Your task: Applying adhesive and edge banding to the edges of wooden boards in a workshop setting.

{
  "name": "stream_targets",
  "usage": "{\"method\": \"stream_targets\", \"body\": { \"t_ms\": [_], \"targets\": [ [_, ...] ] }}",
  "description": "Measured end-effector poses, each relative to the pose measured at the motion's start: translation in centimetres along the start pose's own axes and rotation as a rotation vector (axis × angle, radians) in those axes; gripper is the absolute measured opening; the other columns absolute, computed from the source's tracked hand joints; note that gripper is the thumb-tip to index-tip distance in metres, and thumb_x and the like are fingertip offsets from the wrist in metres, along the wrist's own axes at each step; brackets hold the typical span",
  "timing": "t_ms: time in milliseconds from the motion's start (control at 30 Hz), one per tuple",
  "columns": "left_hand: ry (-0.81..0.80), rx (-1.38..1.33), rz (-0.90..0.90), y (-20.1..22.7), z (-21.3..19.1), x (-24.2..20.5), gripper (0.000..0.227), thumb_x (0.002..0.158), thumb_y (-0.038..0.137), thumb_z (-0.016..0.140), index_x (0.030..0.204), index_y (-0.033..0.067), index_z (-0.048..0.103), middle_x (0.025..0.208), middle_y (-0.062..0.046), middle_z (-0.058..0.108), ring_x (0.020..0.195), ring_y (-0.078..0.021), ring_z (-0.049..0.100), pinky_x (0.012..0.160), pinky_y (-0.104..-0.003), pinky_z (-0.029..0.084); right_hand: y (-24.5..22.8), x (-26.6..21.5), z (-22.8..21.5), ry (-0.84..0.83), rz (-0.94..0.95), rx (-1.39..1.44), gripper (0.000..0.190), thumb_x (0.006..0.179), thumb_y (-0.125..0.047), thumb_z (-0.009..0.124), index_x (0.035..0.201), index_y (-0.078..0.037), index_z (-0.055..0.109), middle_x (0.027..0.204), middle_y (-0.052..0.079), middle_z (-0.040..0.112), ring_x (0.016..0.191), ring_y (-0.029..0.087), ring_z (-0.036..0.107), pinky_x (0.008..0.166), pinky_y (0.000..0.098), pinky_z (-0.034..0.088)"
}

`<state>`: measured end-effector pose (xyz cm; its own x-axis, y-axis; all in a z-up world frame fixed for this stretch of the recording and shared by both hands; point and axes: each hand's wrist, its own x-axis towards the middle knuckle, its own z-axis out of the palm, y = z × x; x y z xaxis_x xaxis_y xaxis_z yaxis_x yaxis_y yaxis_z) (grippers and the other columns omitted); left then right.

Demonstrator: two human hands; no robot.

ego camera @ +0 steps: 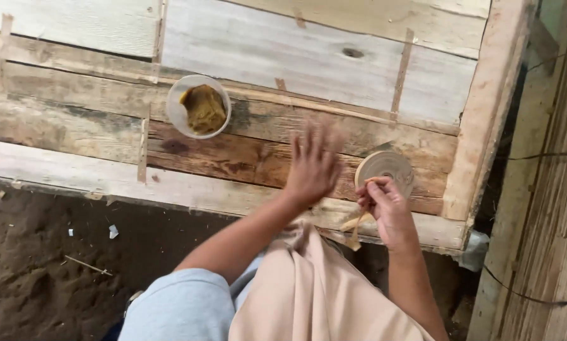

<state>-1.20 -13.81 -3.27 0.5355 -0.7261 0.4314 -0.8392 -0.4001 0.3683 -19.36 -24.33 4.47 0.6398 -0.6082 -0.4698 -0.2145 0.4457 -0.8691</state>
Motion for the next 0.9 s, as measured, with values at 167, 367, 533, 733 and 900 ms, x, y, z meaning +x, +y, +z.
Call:
{"method": "stream_targets", "body": {
  "t_ms": [167,367,533,733,900],
  "targets": [
    [-0.210,-0.012,0.073,-1.5,0.9,-4.2,0.065,0.100,0.051,0.042,0.161,0.0308,0.031,0.171,-0.013,0.018,0.158,-0.0437,0.008,0.121,-0.065,0.008,-1.9,-0.5,2.7,0.106,-0.029,-0.077,0.014,0.106,-0.020,0.060,0.115,-0.010,0.060,0.101,0.012,0.074,0.080,0.016,0.071,0.065,0.0256,0.058],
    [0.367,0.077,-0.253,-7.5,-11.8,-1.6,0.035,0.087,0.017,0.055,0.121,0.0124,0.057,0.126,-0.016,0.049,0.120,-0.0349,0.044,0.103,-0.051,0.034,-2.1,-0.6,7.8,0.088,-0.112,-0.263,0.016,0.101,-0.019,0.068,0.112,-0.010,0.060,0.097,0.007,0.069,0.076,0.017,0.069,0.062,0.0264,0.057],
    [0.430,-0.224,-1.090,-16.3,-13.1,-3.9,0.077,0.101,0.050,0.064,0.159,0.0216,0.023,0.140,-0.024,0.046,0.133,-0.0457,0.051,0.109,-0.055,0.043,-0.7,0.9,11.2,0.036,-0.168,-0.434,0.024,0.093,-0.017,0.076,0.112,-0.011,0.063,0.088,0.007,0.065,0.060,0.016,0.065,0.048,0.0273,0.057],
    [0.323,-0.458,-1.112,-9.2,-19.6,-0.5,0.042,0.099,0.035,0.054,0.135,0.0148,0.059,0.104,-0.029,0.073,0.098,-0.0494,0.069,0.087,-0.058,0.053,0.1,1.1,16.5,-0.073,-0.154,-0.459,0.020,0.093,-0.016,0.076,0.106,-0.006,0.065,0.082,0.008,0.061,0.058,0.019,0.066,0.045,0.0306,0.058],
    [-0.056,-0.522,-0.750,-4.5,-15.7,-2.7,0.041,0.101,0.032,0.051,0.137,0.0157,0.061,0.079,-0.034,0.069,0.080,-0.0530,0.069,0.072,-0.064,0.049,-2.0,-0.6,14.6,0.250,-0.229,-0.408,0.016,0.095,-0.016,0.070,0.106,-0.007,0.063,0.083,0.004,0.058,0.060,0.013,0.062,0.045,0.0246,0.056]
  ]
}}
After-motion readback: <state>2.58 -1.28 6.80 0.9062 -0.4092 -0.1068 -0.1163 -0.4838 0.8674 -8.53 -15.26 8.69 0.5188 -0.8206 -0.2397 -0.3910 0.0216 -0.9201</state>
